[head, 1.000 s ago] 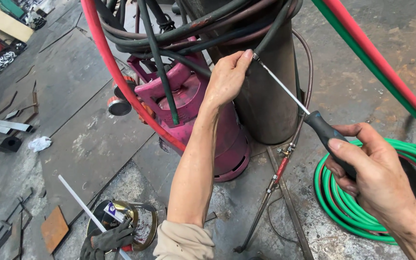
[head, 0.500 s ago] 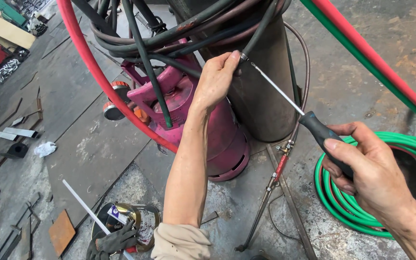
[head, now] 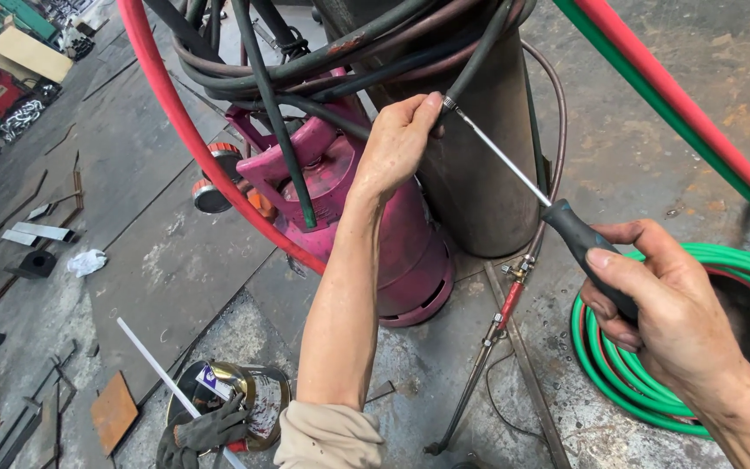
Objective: The person is using a screwdriver to tighten and secure metal hose clamps on gas lines connected to industrial cylinders.
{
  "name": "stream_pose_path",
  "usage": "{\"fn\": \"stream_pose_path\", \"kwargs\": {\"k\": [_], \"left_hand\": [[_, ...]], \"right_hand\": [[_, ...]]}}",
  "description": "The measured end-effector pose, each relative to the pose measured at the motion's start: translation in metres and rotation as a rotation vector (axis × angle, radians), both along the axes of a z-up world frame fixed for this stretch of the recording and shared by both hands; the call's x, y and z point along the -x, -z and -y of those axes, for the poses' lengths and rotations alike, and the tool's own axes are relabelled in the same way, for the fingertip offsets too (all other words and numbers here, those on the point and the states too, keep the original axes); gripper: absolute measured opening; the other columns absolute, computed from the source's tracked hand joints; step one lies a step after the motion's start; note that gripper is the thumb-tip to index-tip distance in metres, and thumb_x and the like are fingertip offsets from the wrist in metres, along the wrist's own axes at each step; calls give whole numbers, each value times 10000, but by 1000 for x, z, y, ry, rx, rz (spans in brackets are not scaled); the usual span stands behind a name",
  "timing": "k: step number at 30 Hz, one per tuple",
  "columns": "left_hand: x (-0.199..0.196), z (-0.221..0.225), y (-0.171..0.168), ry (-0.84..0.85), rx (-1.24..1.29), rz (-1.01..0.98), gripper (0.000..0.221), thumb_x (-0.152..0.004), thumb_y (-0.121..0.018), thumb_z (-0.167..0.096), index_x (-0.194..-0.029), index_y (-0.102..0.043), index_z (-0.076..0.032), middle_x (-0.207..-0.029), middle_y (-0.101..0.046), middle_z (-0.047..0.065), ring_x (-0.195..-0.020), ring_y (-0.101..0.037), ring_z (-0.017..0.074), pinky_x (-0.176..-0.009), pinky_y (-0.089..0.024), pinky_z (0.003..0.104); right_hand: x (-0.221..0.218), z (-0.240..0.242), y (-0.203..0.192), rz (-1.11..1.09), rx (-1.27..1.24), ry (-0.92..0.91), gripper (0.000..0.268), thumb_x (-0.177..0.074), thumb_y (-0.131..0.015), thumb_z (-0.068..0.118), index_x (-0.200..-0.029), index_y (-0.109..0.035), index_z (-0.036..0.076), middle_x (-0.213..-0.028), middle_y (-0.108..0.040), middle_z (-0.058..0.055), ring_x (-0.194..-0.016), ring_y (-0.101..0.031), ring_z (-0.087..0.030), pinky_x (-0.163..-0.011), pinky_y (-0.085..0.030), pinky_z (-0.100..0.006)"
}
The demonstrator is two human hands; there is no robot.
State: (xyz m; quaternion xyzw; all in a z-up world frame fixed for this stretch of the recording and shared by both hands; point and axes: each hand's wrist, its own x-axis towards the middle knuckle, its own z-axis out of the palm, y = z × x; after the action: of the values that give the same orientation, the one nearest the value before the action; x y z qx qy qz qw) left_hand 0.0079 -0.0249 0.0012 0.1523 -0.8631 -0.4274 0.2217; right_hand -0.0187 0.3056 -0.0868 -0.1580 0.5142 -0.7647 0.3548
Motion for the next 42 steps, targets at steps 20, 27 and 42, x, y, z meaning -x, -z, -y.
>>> {"fn": "stream_pose_path", "kwargs": {"k": [20,27,42], "left_hand": [[-3,-17,0,-77,163,18,408,-1066,-539,-356,-941,-658,13,-677,-436,-19,-676,-412,74,-595,-388,312],[-3,-20,7,-118,146,18,393,-1064,-526,-340,-949,-663,9,-688,-455,-33,-681,-424,72,-607,-394,299],[0,-18,5,-167,257,-88,385,-1052,-536,-365,-1031,-697,-16,-667,-559,55,-656,-514,117,-618,-467,340]], "right_hand": [[-36,10,-32,-1029,-438,342,425,-863,-742,257,-1221,-644,49,-754,-661,-72,-617,-681,-174,-559,-512,-351],[-2,-2,-4,-284,106,121,424,-911,-719,240,-1239,-604,-3,-867,-713,-118,-712,-695,-219,-620,-569,-368],[-9,-12,-34,-872,-254,435,389,-1032,-598,87,-1381,-476,-34,-929,-666,-195,-721,-692,-224,-659,-540,-334]]}}
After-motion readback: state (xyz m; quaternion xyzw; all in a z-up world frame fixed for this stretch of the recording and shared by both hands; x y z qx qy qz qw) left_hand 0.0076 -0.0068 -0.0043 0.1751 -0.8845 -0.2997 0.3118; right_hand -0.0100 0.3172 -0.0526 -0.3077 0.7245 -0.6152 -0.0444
